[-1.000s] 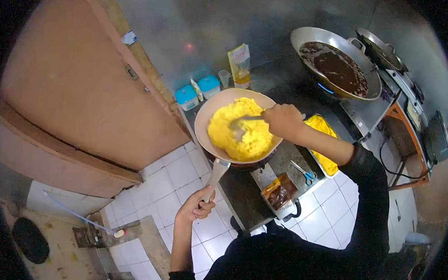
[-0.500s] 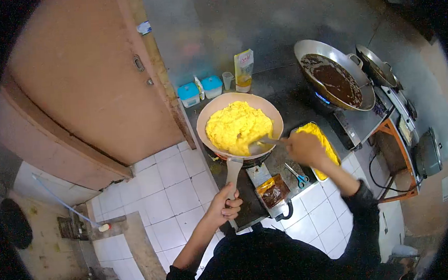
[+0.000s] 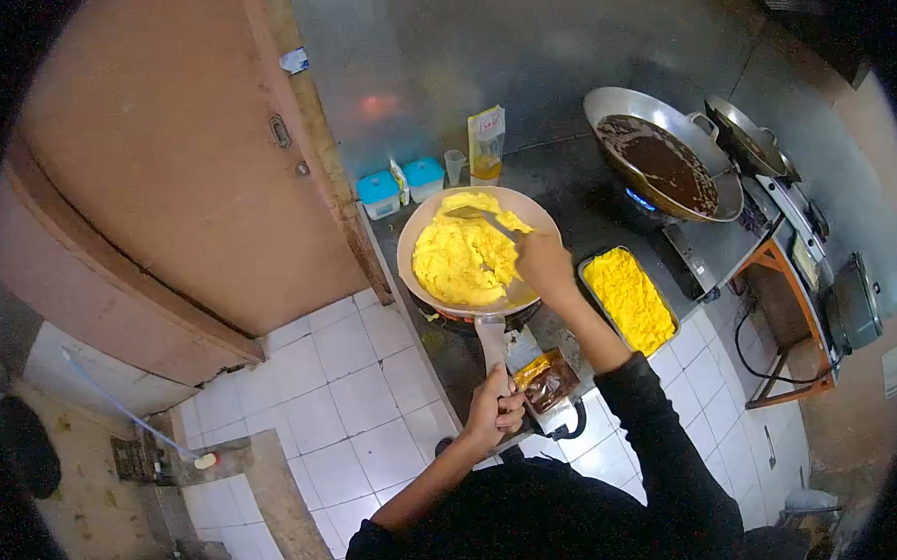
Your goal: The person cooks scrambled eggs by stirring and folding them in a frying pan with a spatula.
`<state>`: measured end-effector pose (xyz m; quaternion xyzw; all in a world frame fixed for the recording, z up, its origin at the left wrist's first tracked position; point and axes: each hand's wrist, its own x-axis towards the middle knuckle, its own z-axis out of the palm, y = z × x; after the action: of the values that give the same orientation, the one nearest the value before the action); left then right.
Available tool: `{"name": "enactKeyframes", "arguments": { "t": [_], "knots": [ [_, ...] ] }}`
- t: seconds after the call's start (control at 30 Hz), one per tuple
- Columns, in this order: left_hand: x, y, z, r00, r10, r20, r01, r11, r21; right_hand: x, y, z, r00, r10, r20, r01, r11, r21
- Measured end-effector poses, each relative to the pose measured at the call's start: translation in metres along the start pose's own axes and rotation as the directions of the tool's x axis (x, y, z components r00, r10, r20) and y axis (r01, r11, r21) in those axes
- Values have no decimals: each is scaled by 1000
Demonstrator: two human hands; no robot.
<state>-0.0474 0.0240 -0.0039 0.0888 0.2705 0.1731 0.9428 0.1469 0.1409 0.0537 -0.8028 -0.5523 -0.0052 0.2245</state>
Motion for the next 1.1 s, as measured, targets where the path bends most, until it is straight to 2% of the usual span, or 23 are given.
{"name": "enactKeyframes", "arguments": {
  "t": [0.07,0.1,0.17,0.2,0.37,0.43,0.5,0.57,0.63,0.67,0.73,0.77,0.8,0.83,0.87,0.9,0.93,1.03,1.1],
  "knots": [
    [7,-7,-2,1000,17,-12,-17,1000,13,11,-3,25,981,-110,162,118,992,-44],
    [11,-10,-3,999,39,-26,-38,999,25,6,-5,23,982,-105,159,114,992,-46],
    [17,-15,-3,998,48,-29,-47,999,17,-15,-11,9,949,-171,266,196,978,-68],
    [19,-19,-4,998,60,-36,-60,998,8,-27,-8,-5,952,-145,270,156,988,-17],
    [29,-28,-1,990,137,-31,-137,991,-2,-46,-8,-115,935,-177,308,216,972,-97],
    [36,-38,7,987,151,-46,-152,988,-17,-42,-11,-132,981,53,189,-3,967,-255],
    [47,-49,16,968,217,-127,-219,976,-6,-23,-4,-109,984,97,148,-53,960,-277],
    [56,-59,30,964,232,-128,-234,972,-1,-4,7,-74,986,131,100,-96,949,-299],
    [81,-74,24,913,314,-261,-331,943,-23,16,19,-32,984,162,74,-127,931,-343],
    [66,-69,43,894,363,-262,-369,929,28,30,37,-6,986,150,69,-117,932,-344],
    [62,-66,46,903,366,-224,-372,928,17,47,71,35,987,-143,79,159,945,-285],
    [62,-65,46,914,362,-183,-367,930,9,54,64,27,986,-149,81,166,944,-284],
    [63,-61,48,912,367,-184,-372,928,5,65,49,8,956,-66,286,114,981,-155],
    [61,-59,48,930,328,-164,-334,942,-16,72,35,-10,870,-1,493,24,999,-40],
    [58,-58,45,948,281,-147,-289,957,-33,79,25,-21,795,-31,606,25,1000,18],
    [55,-56,44,963,241,-120,-248,968,-45,75,23,-27,795,-27,606,20,1000,19],
    [51,-55,44,956,264,-126,-267,964,-4,71,22,-32,741,-301,601,163,948,275],
    [49,-52,41,963,190,-192,-201,979,-38,65,58,10,661,-674,329,499,723,478],
    [43,-47,42,973,178,-150,-186,982,-39,41,63,23,764,-642,63,621,758,198]
  ]
}}
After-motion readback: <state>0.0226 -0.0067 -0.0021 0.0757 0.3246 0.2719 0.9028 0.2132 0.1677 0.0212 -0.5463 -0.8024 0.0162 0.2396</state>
